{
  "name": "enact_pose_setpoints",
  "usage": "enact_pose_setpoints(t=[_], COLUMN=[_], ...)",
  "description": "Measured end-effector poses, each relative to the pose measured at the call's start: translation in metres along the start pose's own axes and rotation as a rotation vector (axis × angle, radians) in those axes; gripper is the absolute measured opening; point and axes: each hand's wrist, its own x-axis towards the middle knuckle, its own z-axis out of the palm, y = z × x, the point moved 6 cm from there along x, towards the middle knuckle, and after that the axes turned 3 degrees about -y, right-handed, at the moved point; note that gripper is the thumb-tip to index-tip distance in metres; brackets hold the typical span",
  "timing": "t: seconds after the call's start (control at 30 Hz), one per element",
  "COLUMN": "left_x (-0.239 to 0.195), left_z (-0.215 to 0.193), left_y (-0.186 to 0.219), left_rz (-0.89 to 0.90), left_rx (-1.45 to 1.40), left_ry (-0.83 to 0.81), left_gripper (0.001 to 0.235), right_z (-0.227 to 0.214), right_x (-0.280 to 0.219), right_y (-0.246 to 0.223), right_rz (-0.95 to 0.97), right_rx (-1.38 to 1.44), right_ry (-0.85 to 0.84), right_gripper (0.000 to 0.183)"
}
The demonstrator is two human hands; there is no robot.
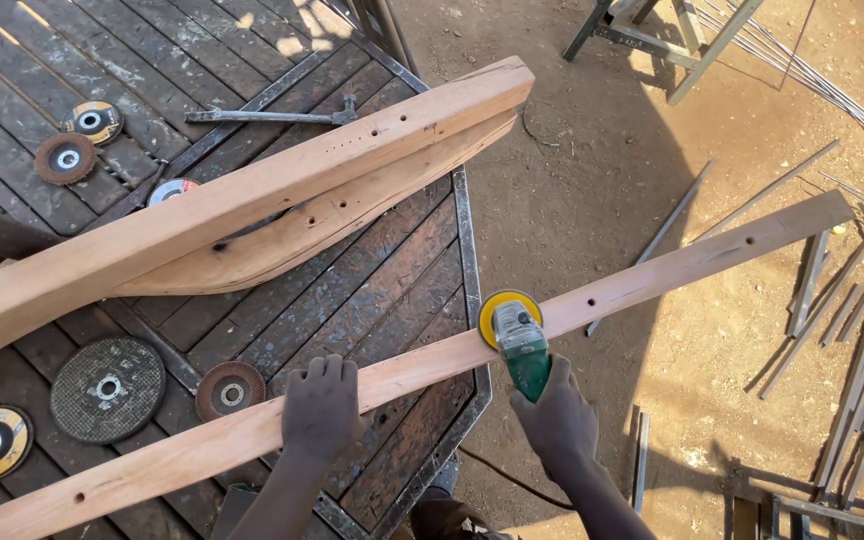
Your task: Sanding a curved wooden piece using an angle grinder
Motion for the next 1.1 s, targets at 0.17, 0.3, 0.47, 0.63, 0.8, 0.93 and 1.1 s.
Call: enact_pose_setpoints(t=[0.17, 0.3, 0.47, 0.63, 0.8, 0.93, 1.1], left_x=[-0.003, -0.015, -0.058, -0.09, -0.089, -0.088, -0.09], left_z=[-0.008, -0.017, -0.007, 0.018, 0.023, 0.029, 0.03], left_y=[-0.001, -0.016, -0.068, -0.098, -0.102, -0.104, -0.103], left_rz=[0.014, 0.026, -0.123, -0.297, -0.33, -0.329, -0.329], left_rx=[-0.044, -0.217, -0.158, -0.21, -0.267, -0.28, -0.172], left_ry=[0.047, 0.048, 0.17, 0.111, 0.019, 0.003, 0.065], left_gripper=[0.068, 0.074, 0.08, 0.064, 0.057, 0.056, 0.068], right_z=[0.028, 0.045, 0.068, 0.069, 0.081, 0.067, 0.028], right_x=[-0.018, -0.034, -0.045, -0.083, -0.093, -0.092, -0.047], right_y=[-0.022, -0.039, -0.053, -0.083, -0.098, -0.093, -0.052], right_rz=[-0.048, -0.043, -0.103, -0.132, -0.322, -0.257, -0.146], right_rx=[-0.004, -0.014, -0.012, 0.055, 0.104, 0.042, -0.16], right_ry=[-0.025, -0.098, -0.149, -0.239, -0.303, -0.303, -0.135], right_gripper=[0.065, 0.07, 0.063, 0.057, 0.066, 0.07, 0.065])
